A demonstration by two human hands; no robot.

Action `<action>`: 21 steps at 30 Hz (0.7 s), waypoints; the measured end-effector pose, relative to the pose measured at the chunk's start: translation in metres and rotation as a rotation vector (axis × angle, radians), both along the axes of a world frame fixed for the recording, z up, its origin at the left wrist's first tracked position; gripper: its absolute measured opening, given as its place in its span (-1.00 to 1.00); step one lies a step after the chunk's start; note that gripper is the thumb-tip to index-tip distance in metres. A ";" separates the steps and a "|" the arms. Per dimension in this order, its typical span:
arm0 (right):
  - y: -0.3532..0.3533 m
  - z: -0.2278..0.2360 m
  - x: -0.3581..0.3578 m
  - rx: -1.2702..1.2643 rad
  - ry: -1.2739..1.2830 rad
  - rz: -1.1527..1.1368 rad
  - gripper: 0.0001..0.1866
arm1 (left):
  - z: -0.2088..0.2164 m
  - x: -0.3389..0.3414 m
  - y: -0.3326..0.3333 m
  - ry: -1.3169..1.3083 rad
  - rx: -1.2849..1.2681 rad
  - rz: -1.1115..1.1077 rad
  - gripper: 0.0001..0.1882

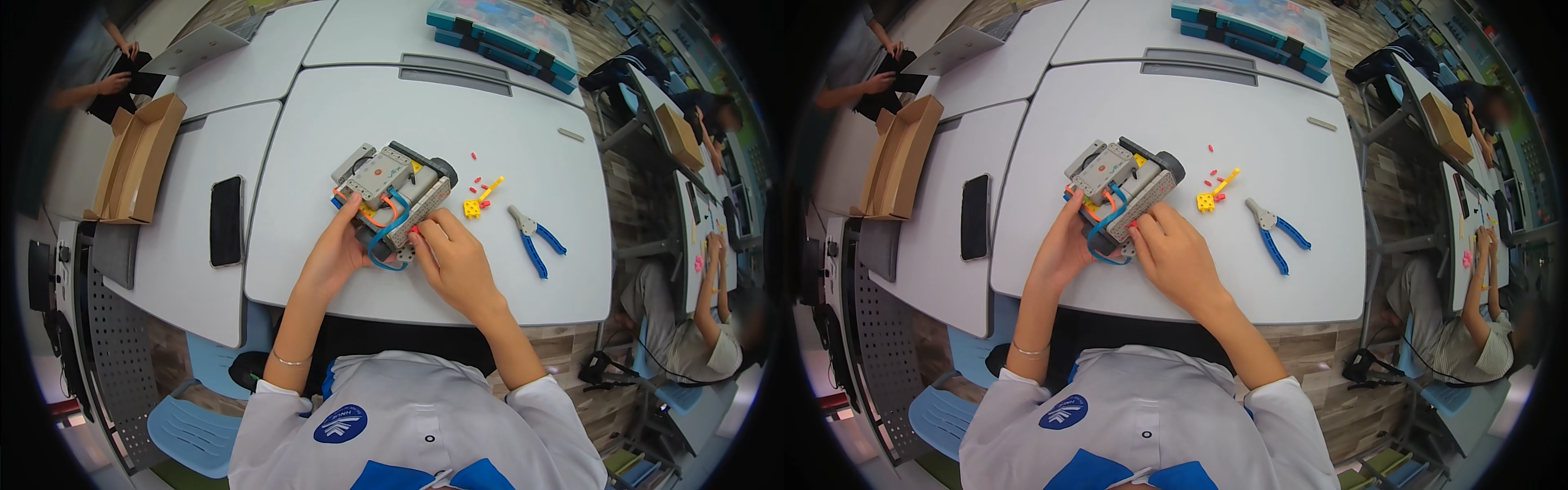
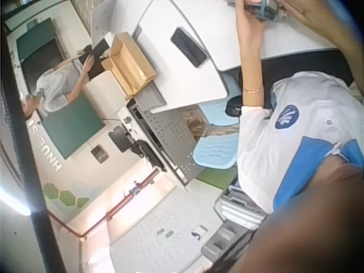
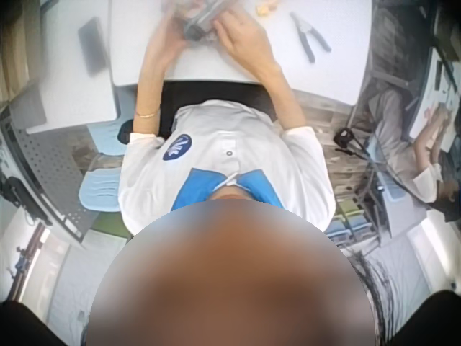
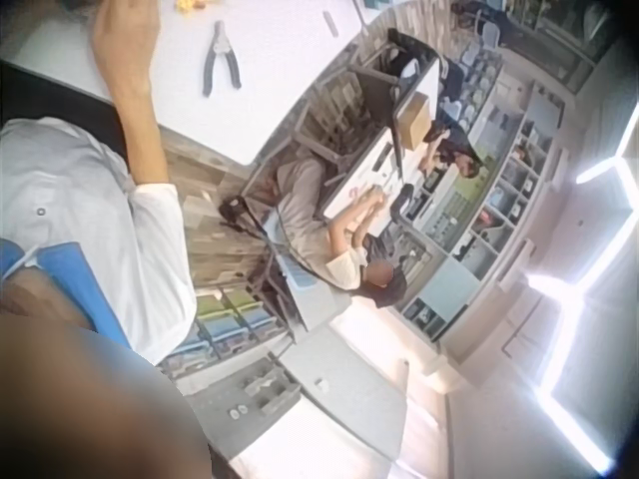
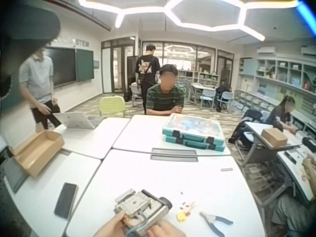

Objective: The person assembles a small wheeled robot on a table using a LEGO-like kit. They use pliers to remove and reattach yellow and red plastic pieces, then install wheels and a grey plate onto the chassis.

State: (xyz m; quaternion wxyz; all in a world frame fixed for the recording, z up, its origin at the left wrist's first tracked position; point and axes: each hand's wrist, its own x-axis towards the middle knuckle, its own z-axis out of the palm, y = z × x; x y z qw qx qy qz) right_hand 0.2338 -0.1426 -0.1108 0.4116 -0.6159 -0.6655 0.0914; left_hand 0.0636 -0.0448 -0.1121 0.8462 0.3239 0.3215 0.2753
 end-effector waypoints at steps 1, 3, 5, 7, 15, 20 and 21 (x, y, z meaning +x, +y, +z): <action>-0.001 0.000 0.000 -0.002 -0.006 0.008 -0.90 | 0.000 0.003 0.004 0.003 0.005 -0.020 -0.36; -0.002 0.002 0.002 -0.008 -0.050 -0.026 -0.90 | -0.002 0.009 0.013 0.009 0.014 -0.060 -0.35; -0.001 0.004 0.006 0.002 -0.063 -0.042 -0.91 | -0.002 0.019 0.019 0.021 0.044 -0.065 -0.32; -0.001 0.005 0.010 0.023 -0.049 -0.048 -0.91 | -0.006 0.028 0.030 0.009 0.053 -0.059 -0.30; -0.005 -0.003 0.041 0.108 0.009 -0.278 -0.89 | -0.015 0.022 0.059 -0.049 0.050 0.034 -0.30; -0.003 -0.026 0.075 -0.022 -0.178 -0.454 -0.89 | -0.014 0.018 0.057 -0.080 0.047 -0.032 -0.29; -0.003 -0.030 0.076 -0.047 -0.176 -0.456 -0.89 | -0.014 0.018 0.055 -0.069 0.030 -0.030 -0.29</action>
